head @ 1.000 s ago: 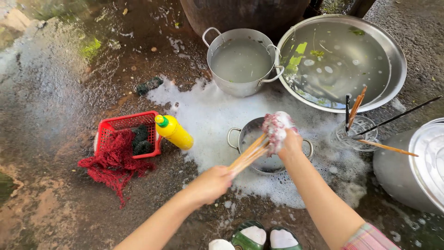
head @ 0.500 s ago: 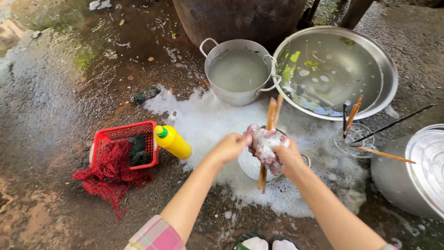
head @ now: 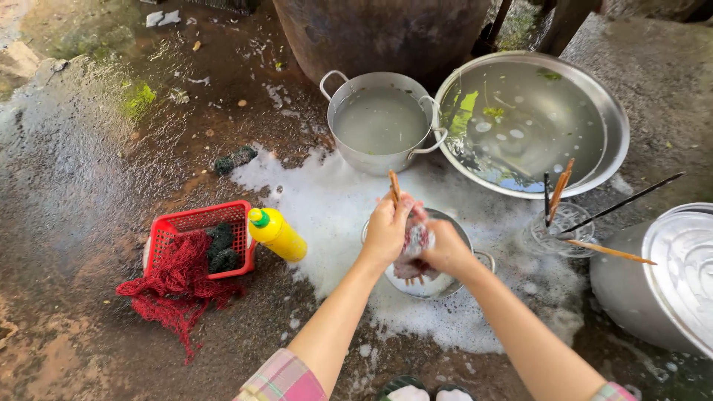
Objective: The person washes a piece of raw meat in a small pot with water and then cleans several metal spoons and a pot using liquid dish soap and a mesh scrubber on the ground. They rinse the items by pouring water from basins.
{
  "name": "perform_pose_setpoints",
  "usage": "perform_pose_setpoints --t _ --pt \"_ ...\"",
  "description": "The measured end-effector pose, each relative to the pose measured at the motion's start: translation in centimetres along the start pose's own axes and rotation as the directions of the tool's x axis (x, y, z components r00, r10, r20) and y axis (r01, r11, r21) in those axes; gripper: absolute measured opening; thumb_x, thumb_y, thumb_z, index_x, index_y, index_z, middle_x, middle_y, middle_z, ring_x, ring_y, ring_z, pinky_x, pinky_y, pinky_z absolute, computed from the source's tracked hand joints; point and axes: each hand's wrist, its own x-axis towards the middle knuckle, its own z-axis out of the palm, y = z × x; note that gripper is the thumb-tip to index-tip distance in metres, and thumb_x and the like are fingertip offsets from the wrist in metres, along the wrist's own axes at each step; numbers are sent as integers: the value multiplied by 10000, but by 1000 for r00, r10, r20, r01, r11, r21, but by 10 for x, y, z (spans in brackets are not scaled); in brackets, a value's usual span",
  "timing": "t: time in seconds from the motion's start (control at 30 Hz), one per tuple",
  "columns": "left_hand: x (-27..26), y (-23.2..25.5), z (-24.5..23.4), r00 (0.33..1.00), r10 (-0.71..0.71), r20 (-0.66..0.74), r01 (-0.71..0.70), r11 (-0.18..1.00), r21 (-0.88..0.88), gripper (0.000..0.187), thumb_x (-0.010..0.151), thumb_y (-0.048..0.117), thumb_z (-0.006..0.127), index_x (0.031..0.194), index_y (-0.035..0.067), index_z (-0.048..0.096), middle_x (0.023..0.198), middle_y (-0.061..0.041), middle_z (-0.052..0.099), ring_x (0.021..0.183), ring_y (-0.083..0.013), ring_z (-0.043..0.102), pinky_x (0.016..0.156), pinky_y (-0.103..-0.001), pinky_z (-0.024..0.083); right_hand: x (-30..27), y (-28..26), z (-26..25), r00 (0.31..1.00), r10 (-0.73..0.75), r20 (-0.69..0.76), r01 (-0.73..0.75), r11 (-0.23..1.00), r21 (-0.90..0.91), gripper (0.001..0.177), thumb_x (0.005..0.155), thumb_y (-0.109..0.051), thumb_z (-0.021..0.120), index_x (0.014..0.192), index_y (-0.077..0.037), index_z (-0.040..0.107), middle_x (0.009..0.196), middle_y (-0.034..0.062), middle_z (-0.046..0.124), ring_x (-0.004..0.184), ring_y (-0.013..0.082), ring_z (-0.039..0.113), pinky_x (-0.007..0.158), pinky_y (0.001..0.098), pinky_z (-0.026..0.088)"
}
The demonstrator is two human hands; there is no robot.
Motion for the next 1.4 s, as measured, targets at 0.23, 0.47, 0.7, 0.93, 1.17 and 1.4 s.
perform_pose_setpoints --t 0.23,0.47,0.7,0.93,1.17,1.4 --pt "-5 74 25 934 312 -171 -315 949 9 182 1106 194 471 1057 32 539 865 -70 641 991 -204 711 907 -352 547 -30 22 -13 692 -708 -141 608 677 -414 865 511 -231 867 1295 15 598 1220 307 667 1074 444 640 932 497 504" --pt "-52 118 149 932 363 -5 -362 927 -96 159 1104 127 470 1177 12 550 1037 -102 698 1059 -233 698 998 -346 536 -57 20 -90 813 -170 -557 168 984 -55 259 975 -273 639 1179 -121 684 1038 90 774 999 235 708 957 387 492" --pt "-27 150 225 881 383 277 -427 897 116 494 907 96 669 1381 43 540 1324 -134 657 1248 -262 635 1063 -361 475 -106 29 -243 736 14 -676 79 991 106 317 870 -308 668 971 -9 697 794 44 676 757 145 640 697 339 505" --pt "59 88 179 952 294 87 -305 878 369 472 902 123 659 1354 38 550 1277 -129 691 1237 -241 652 1056 -353 480 -107 57 -288 825 -114 -554 31 987 -157 511 760 -401 822 1116 -61 685 840 68 717 795 174 670 735 339 504" --pt "141 4 128 996 53 -66 -5 814 582 392 871 135 672 1251 58 613 1185 -124 713 1133 -276 671 988 -383 499 -41 22 -335 729 -304 -613 -82 851 -519 432 791 -337 791 1160 -117 744 979 73 754 962 295 628 809 414 520" --pt "225 -72 128 988 -52 147 -66 713 698 327 884 144 675 1196 45 671 1193 -138 720 1131 -321 666 983 -397 509 143 111 -367 997 61 48 -30 871 -491 437 874 -386 673 1261 -192 727 1192 89 763 1110 268 719 1002 386 525"
